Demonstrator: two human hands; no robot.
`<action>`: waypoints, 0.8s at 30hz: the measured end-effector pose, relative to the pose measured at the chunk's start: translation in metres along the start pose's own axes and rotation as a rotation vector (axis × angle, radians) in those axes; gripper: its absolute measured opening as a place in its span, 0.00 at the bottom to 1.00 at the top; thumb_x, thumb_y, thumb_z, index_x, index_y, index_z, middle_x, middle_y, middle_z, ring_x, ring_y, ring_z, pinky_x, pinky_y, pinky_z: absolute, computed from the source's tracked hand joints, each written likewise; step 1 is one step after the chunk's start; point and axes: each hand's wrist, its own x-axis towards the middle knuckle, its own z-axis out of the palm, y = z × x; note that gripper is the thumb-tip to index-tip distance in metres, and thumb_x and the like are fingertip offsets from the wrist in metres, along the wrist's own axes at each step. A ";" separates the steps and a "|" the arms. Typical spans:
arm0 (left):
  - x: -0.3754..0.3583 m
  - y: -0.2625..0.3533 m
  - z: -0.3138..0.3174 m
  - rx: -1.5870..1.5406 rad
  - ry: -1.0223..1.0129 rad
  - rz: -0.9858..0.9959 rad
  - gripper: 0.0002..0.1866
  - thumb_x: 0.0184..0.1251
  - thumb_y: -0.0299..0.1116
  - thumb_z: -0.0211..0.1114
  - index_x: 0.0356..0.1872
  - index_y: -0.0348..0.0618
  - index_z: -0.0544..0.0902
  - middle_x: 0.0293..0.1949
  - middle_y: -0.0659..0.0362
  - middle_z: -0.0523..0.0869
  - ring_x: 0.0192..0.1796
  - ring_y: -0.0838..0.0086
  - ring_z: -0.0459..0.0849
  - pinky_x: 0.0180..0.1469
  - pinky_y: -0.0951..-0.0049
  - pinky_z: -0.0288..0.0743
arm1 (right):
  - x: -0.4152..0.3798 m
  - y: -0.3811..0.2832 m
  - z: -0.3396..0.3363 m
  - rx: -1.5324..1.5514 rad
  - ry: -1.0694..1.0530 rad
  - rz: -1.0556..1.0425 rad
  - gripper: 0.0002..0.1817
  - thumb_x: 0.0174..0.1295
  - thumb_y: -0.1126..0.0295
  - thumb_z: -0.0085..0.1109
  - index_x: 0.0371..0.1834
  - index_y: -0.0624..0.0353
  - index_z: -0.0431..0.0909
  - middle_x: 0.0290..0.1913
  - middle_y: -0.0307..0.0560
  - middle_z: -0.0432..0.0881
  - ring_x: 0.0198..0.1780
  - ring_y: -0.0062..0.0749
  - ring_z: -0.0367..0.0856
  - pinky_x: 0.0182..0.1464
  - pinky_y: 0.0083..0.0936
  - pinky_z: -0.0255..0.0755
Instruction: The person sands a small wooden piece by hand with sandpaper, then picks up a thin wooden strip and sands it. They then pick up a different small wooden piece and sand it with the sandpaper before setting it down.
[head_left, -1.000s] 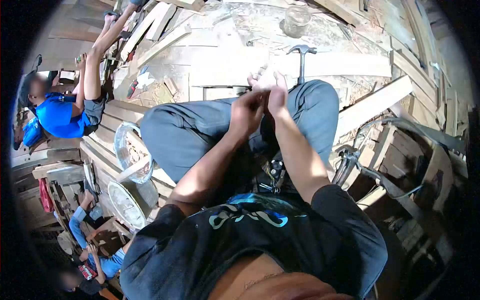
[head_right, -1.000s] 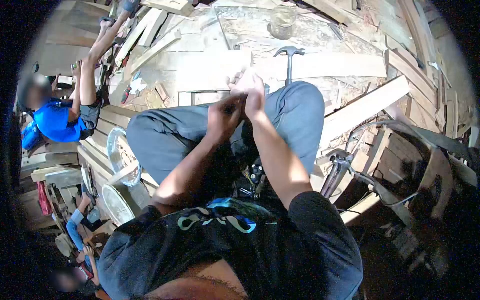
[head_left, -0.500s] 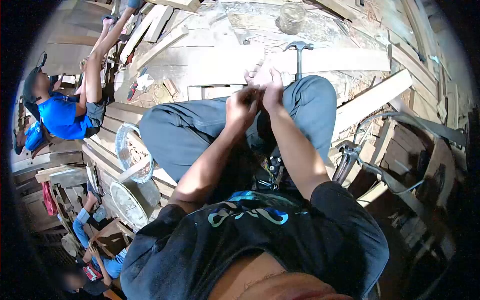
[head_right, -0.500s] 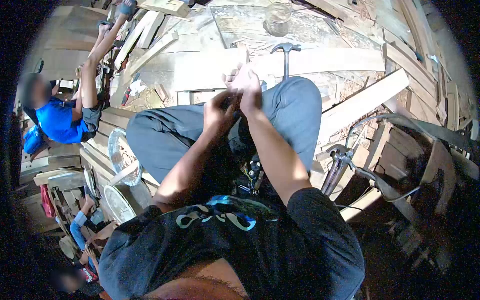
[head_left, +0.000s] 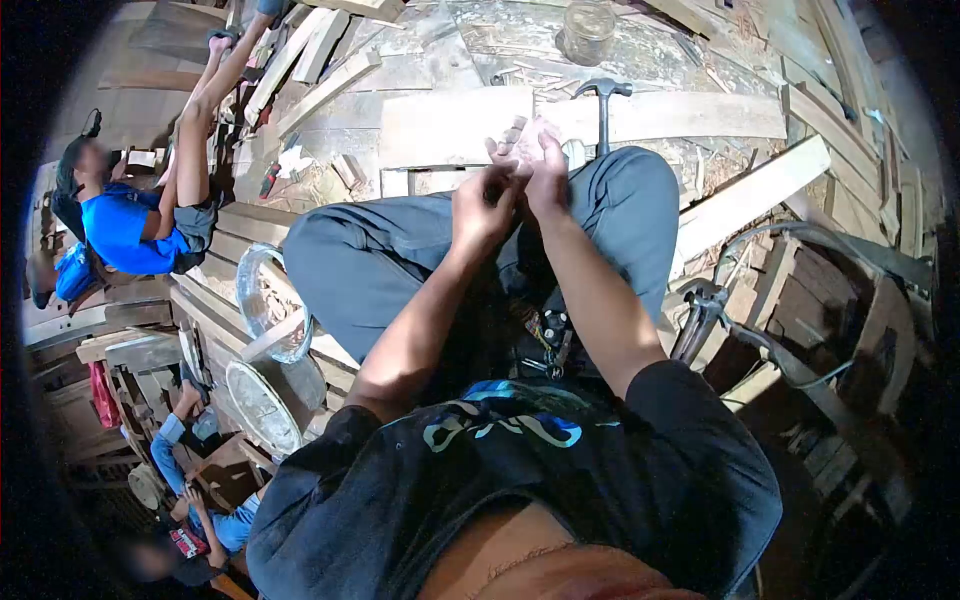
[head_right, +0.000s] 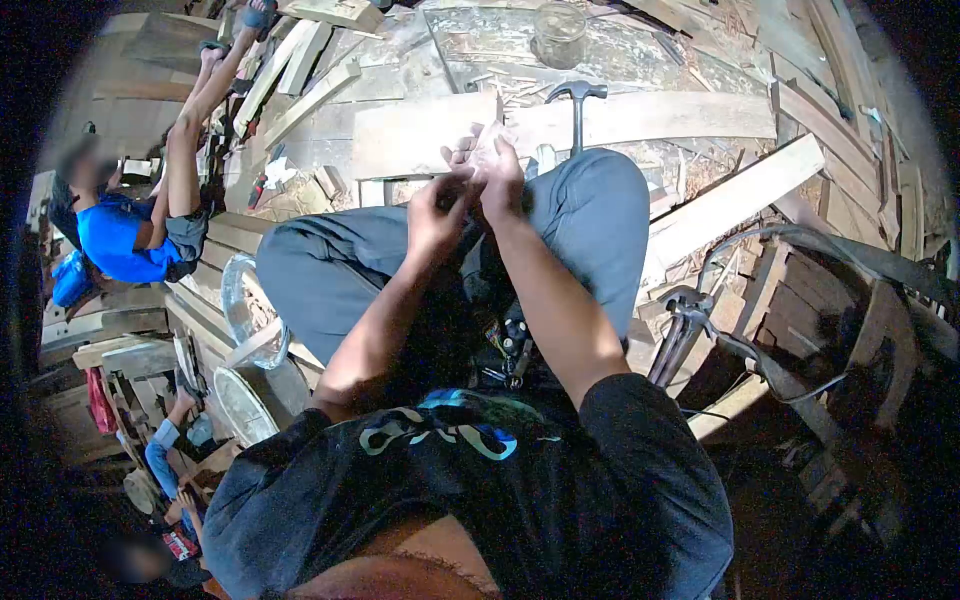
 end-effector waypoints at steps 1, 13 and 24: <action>-0.008 0.013 -0.002 0.123 -0.027 -0.019 0.17 0.67 0.36 0.71 0.52 0.37 0.86 0.40 0.49 0.91 0.42 0.73 0.88 0.48 0.72 0.79 | -0.001 -0.003 0.000 0.024 0.023 -0.010 0.24 0.76 0.58 0.34 0.61 0.66 0.66 0.40 0.51 0.77 0.39 0.37 0.78 0.62 0.50 0.75; -0.010 0.002 0.004 0.086 0.091 0.136 0.13 0.67 0.33 0.68 0.48 0.37 0.86 0.36 0.46 0.90 0.38 0.65 0.90 0.43 0.68 0.81 | 0.000 -0.002 -0.004 0.021 -0.015 0.014 0.22 0.75 0.60 0.35 0.61 0.66 0.67 0.43 0.50 0.77 0.40 0.38 0.80 0.56 0.42 0.80; -0.009 0.005 0.000 0.133 0.105 0.081 0.13 0.68 0.34 0.67 0.48 0.37 0.86 0.34 0.46 0.89 0.37 0.67 0.90 0.43 0.68 0.81 | 0.001 0.008 -0.008 -0.022 -0.046 -0.011 0.20 0.67 0.65 0.45 0.57 0.67 0.68 0.40 0.49 0.76 0.38 0.37 0.79 0.57 0.44 0.80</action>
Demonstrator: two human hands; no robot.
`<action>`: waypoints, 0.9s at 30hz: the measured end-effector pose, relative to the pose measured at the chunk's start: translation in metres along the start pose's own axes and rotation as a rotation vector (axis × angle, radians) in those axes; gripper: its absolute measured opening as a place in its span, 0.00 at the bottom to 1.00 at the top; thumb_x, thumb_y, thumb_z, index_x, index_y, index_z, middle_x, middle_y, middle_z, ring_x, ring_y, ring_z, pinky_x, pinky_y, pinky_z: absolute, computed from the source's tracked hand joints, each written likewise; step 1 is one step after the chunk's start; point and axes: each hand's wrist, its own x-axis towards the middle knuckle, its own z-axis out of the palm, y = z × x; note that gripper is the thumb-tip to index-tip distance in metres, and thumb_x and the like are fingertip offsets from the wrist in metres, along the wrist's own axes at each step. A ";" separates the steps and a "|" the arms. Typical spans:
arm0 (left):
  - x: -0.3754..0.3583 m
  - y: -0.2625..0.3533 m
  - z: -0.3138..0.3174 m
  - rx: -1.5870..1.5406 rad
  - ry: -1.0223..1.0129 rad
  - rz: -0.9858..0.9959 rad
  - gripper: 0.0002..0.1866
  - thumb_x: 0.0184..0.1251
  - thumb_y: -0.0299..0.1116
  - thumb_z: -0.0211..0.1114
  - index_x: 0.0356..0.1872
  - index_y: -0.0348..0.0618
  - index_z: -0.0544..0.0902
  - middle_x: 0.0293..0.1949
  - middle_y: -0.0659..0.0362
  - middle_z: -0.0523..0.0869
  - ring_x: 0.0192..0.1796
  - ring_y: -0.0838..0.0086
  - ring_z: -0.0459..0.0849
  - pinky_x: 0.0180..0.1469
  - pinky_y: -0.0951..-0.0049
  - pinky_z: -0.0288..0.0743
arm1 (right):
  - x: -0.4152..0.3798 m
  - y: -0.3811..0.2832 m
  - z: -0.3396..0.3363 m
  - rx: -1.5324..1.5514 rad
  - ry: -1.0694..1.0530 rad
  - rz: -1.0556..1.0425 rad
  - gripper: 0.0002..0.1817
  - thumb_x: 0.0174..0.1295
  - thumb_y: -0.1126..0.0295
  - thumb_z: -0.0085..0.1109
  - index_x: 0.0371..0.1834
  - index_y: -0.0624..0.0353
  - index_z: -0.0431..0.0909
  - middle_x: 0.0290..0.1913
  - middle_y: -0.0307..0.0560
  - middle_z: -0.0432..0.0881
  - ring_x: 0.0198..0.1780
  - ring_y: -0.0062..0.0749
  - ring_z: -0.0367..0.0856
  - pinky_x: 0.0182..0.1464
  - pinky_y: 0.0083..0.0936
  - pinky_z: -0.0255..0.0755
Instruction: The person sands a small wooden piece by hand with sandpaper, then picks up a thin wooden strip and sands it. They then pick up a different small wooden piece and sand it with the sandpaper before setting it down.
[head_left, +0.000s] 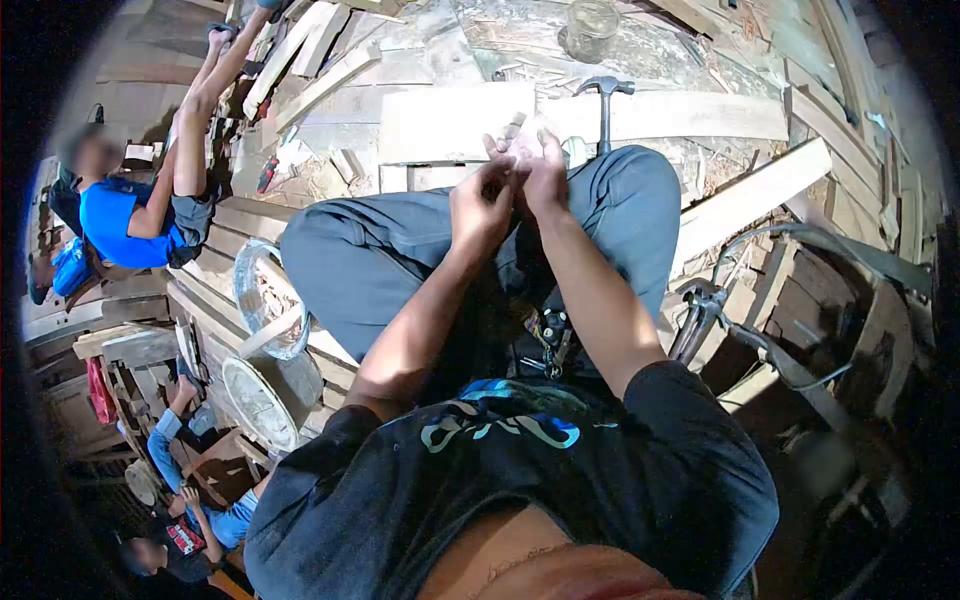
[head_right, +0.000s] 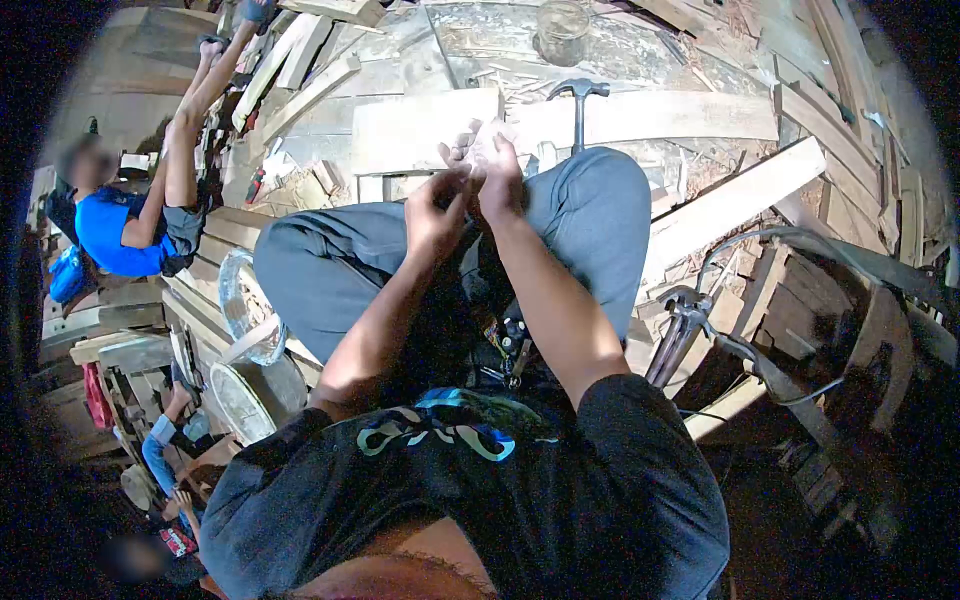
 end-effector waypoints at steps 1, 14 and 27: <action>-0.002 0.004 -0.002 0.055 -0.052 -0.056 0.13 0.68 0.34 0.67 0.48 0.37 0.86 0.34 0.46 0.90 0.37 0.67 0.90 0.43 0.69 0.81 | -0.004 -0.003 0.003 -0.053 0.010 -0.015 0.20 0.68 0.64 0.45 0.57 0.67 0.68 0.39 0.49 0.76 0.37 0.37 0.79 0.57 0.44 0.81; -0.004 0.001 -0.005 0.014 -0.028 -0.031 0.14 0.65 0.31 0.68 0.49 0.35 0.86 0.39 0.48 0.91 0.41 0.67 0.90 0.48 0.69 0.81 | -0.003 -0.002 0.005 -0.076 0.042 0.044 0.23 0.74 0.61 0.36 0.61 0.69 0.66 0.43 0.52 0.76 0.41 0.41 0.80 0.60 0.50 0.80; -0.009 0.008 -0.009 -0.011 -0.152 -0.095 0.16 0.66 0.35 0.70 0.52 0.39 0.87 0.41 0.46 0.90 0.41 0.73 0.88 0.47 0.70 0.79 | -0.003 -0.007 0.006 0.030 0.083 0.057 0.22 0.72 0.63 0.38 0.61 0.67 0.67 0.44 0.53 0.77 0.41 0.40 0.80 0.58 0.49 0.81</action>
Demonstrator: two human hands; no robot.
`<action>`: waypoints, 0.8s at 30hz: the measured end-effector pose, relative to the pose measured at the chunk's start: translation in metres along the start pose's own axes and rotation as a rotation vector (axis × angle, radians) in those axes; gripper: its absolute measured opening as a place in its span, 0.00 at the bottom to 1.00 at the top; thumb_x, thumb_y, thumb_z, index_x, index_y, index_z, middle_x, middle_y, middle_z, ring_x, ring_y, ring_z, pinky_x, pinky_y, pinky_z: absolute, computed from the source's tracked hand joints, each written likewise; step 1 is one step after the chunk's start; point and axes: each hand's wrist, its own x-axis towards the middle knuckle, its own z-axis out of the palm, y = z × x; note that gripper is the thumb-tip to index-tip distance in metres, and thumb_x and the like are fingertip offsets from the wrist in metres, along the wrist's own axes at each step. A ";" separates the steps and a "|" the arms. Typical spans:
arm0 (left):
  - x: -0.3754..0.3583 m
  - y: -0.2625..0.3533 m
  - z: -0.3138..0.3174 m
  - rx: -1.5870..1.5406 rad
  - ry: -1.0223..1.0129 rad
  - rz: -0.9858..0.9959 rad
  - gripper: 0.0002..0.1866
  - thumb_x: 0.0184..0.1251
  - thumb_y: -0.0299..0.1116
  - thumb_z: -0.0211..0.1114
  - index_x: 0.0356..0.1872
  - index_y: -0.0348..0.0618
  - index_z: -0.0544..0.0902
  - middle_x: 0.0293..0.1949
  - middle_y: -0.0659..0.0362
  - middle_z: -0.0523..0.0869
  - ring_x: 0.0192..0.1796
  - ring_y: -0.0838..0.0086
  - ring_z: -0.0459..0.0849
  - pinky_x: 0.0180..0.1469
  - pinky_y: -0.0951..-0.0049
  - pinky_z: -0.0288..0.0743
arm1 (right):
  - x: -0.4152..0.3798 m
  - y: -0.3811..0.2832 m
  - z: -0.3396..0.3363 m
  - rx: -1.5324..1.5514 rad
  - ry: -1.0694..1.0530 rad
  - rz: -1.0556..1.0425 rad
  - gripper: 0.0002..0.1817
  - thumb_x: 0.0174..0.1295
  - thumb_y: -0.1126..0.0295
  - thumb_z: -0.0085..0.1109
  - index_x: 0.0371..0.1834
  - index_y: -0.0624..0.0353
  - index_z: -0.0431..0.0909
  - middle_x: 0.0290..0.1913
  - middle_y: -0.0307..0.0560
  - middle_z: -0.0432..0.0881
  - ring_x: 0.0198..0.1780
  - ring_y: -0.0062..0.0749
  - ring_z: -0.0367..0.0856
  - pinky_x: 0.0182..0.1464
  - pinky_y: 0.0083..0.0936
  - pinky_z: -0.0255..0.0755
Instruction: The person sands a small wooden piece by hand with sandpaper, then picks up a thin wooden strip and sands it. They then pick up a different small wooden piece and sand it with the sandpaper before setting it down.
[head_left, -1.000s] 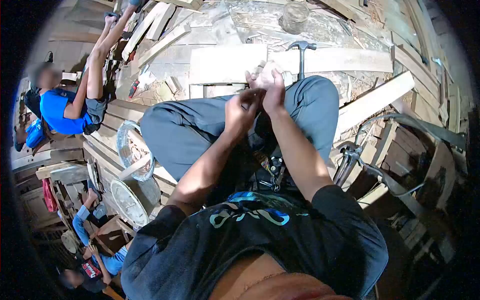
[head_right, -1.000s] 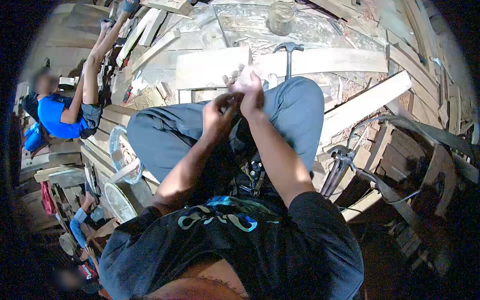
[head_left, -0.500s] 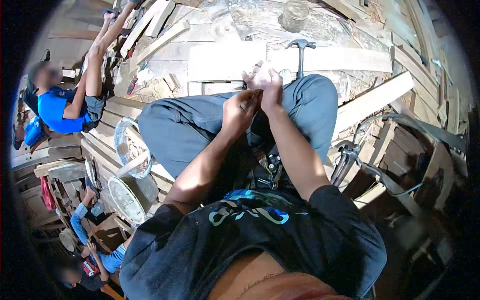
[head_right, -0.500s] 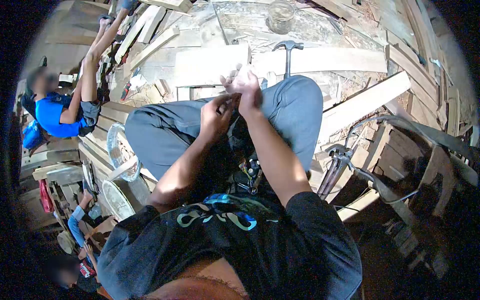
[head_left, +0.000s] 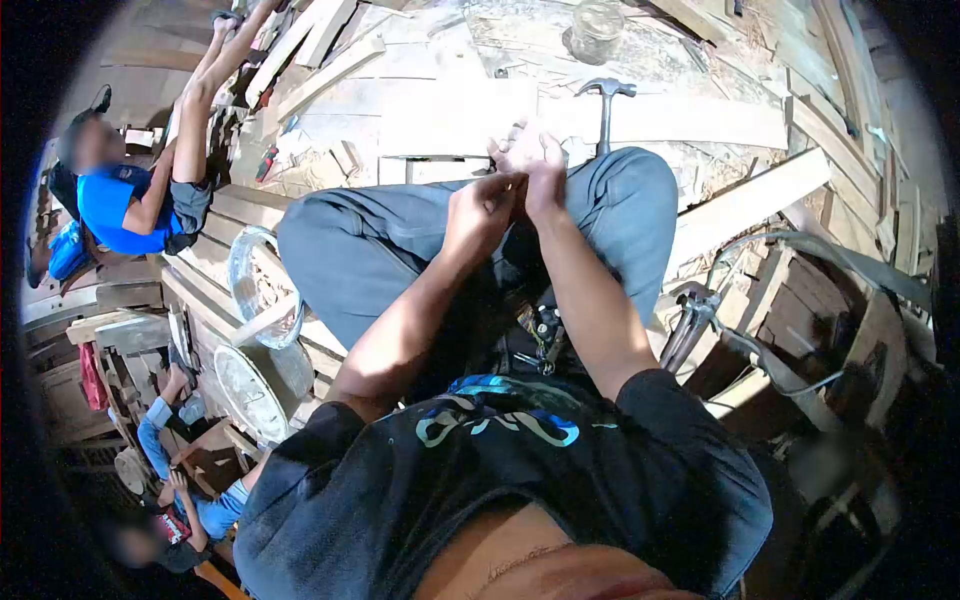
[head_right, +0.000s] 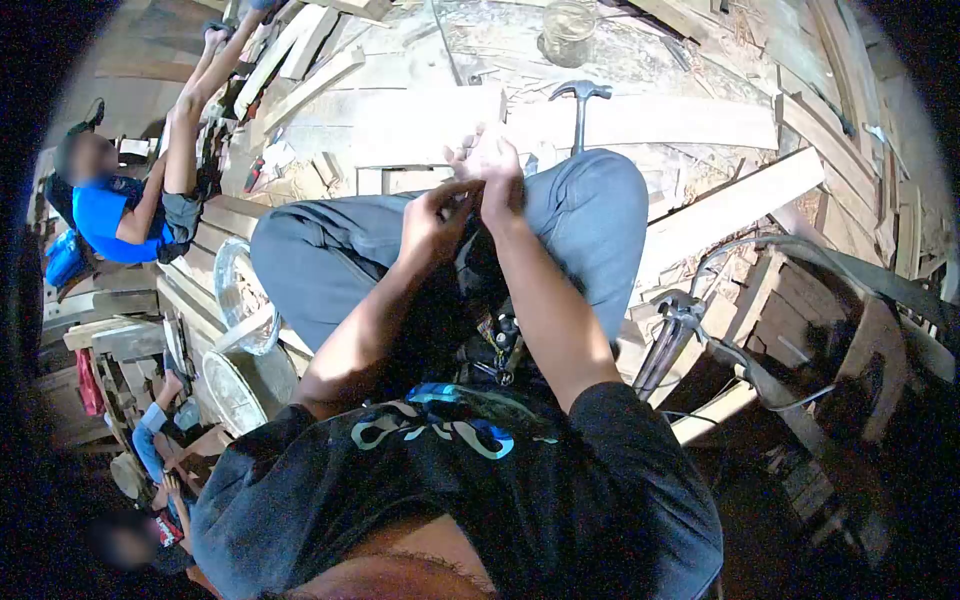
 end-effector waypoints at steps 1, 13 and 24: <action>-0.001 0.005 -0.002 0.021 -0.019 -0.028 0.16 0.67 0.35 0.70 0.52 0.37 0.86 0.42 0.45 0.90 0.42 0.73 0.88 0.48 0.70 0.79 | 0.003 0.000 -0.002 -0.041 -0.031 -0.015 0.23 0.73 0.62 0.38 0.62 0.67 0.67 0.44 0.53 0.77 0.41 0.40 0.80 0.59 0.50 0.81; 0.015 -0.007 0.004 -0.019 0.092 0.123 0.14 0.66 0.32 0.69 0.51 0.43 0.88 0.39 0.45 0.90 0.43 0.67 0.90 0.46 0.68 0.80 | 0.007 0.008 -0.007 -0.072 -0.078 0.001 0.24 0.74 0.58 0.36 0.62 0.66 0.66 0.43 0.52 0.76 0.40 0.39 0.79 0.57 0.48 0.81; 0.005 0.001 -0.002 -0.017 0.013 0.076 0.14 0.66 0.22 0.66 0.52 0.37 0.86 0.39 0.49 0.91 0.38 0.77 0.86 0.45 0.72 0.80 | 0.007 0.002 0.004 -0.109 0.052 0.073 0.26 0.74 0.56 0.35 0.64 0.64 0.67 0.41 0.52 0.79 0.38 0.37 0.80 0.52 0.43 0.83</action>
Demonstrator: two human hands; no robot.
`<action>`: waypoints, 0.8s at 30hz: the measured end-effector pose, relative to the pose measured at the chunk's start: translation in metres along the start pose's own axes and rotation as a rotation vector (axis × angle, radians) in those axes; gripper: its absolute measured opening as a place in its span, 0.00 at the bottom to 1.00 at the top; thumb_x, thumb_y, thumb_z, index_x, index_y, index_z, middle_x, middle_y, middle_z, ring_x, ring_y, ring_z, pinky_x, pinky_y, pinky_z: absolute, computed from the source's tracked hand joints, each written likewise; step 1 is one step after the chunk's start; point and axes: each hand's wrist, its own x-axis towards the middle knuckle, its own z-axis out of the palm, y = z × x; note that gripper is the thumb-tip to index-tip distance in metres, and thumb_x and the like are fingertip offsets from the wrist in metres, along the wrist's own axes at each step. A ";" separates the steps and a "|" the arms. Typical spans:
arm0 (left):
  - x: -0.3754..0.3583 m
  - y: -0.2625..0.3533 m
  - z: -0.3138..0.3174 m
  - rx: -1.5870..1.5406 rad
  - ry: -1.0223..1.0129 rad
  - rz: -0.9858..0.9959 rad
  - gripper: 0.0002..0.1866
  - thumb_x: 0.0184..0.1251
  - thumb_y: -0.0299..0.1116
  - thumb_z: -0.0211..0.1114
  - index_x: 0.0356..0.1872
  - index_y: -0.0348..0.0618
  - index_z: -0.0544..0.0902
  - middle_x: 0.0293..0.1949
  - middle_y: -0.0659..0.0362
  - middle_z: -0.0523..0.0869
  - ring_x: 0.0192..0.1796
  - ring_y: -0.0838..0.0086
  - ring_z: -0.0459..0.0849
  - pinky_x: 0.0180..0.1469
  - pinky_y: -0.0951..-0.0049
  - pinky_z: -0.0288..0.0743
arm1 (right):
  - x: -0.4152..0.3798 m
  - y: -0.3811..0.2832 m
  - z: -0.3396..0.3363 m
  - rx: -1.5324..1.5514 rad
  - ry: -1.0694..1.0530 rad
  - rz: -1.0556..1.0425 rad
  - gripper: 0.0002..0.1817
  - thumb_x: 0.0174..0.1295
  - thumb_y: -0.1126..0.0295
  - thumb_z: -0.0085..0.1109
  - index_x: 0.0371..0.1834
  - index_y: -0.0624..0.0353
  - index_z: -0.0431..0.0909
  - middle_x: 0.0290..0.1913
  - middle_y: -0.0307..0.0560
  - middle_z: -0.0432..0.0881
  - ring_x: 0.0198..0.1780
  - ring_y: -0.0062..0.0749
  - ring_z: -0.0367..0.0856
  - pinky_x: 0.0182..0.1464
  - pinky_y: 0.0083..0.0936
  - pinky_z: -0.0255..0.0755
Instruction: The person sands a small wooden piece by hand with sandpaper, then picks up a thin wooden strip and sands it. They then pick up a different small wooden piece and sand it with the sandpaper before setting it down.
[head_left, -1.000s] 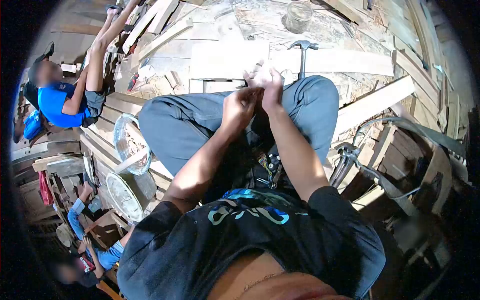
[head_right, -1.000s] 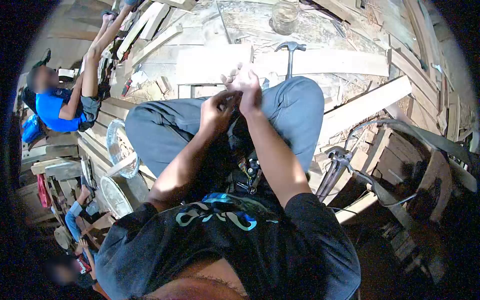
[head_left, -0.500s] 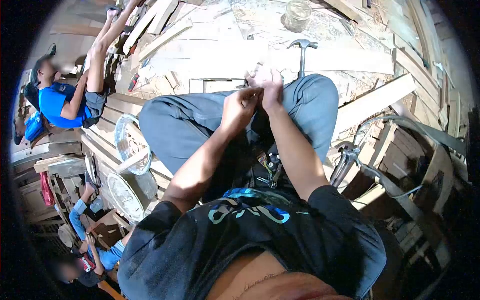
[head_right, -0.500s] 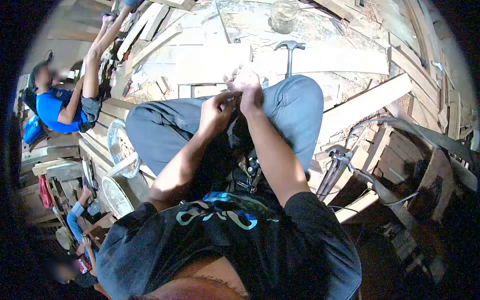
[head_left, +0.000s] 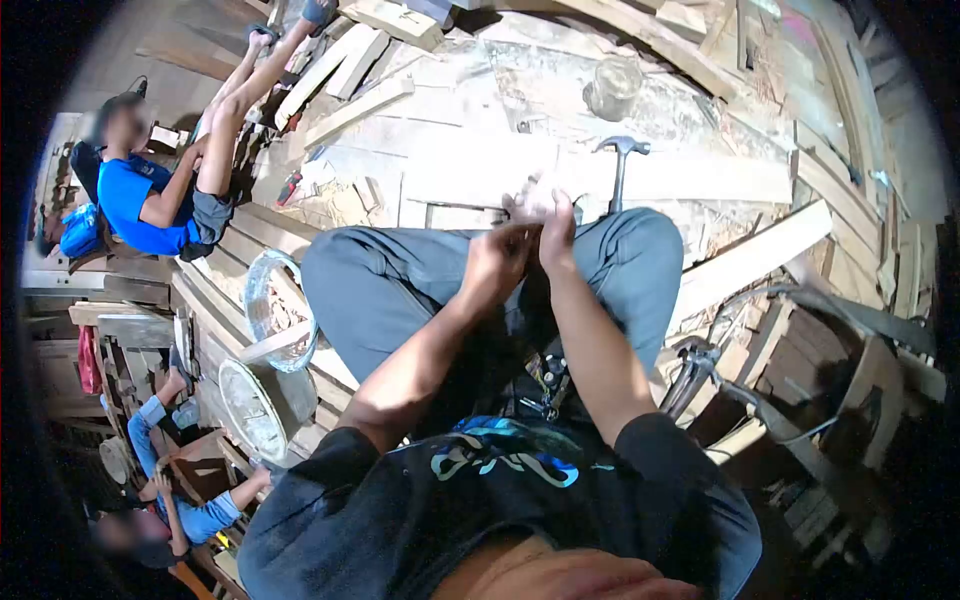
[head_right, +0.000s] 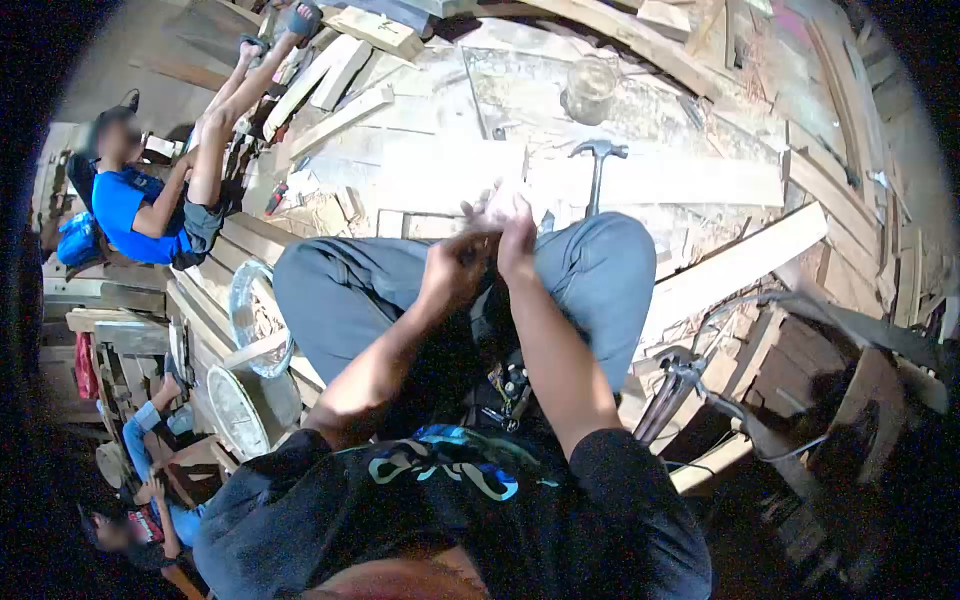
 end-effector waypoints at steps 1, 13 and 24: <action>-0.006 0.006 -0.001 0.024 -0.017 -0.023 0.14 0.66 0.23 0.66 0.52 0.37 0.86 0.39 0.49 0.91 0.38 0.77 0.86 0.46 0.73 0.81 | -0.003 -0.005 0.003 -0.040 0.056 0.020 0.26 0.75 0.56 0.34 0.64 0.64 0.68 0.41 0.52 0.79 0.38 0.37 0.80 0.52 0.43 0.83; -0.008 -0.018 0.004 0.001 -0.027 0.114 0.14 0.68 0.23 0.65 0.54 0.36 0.85 0.47 0.48 0.90 0.47 0.72 0.88 0.51 0.71 0.80 | -0.003 0.004 -0.012 -0.013 0.031 -0.040 0.27 0.75 0.55 0.38 0.66 0.63 0.69 0.45 0.52 0.81 0.40 0.39 0.82 0.55 0.48 0.81; 0.003 -0.036 0.010 0.013 0.012 0.205 0.16 0.58 0.17 0.63 0.49 0.33 0.84 0.34 0.51 0.87 0.38 0.76 0.83 0.43 0.71 0.77 | -0.011 -0.001 -0.001 0.051 0.018 -0.042 0.23 0.76 0.56 0.36 0.63 0.61 0.69 0.44 0.49 0.78 0.43 0.37 0.79 0.63 0.54 0.75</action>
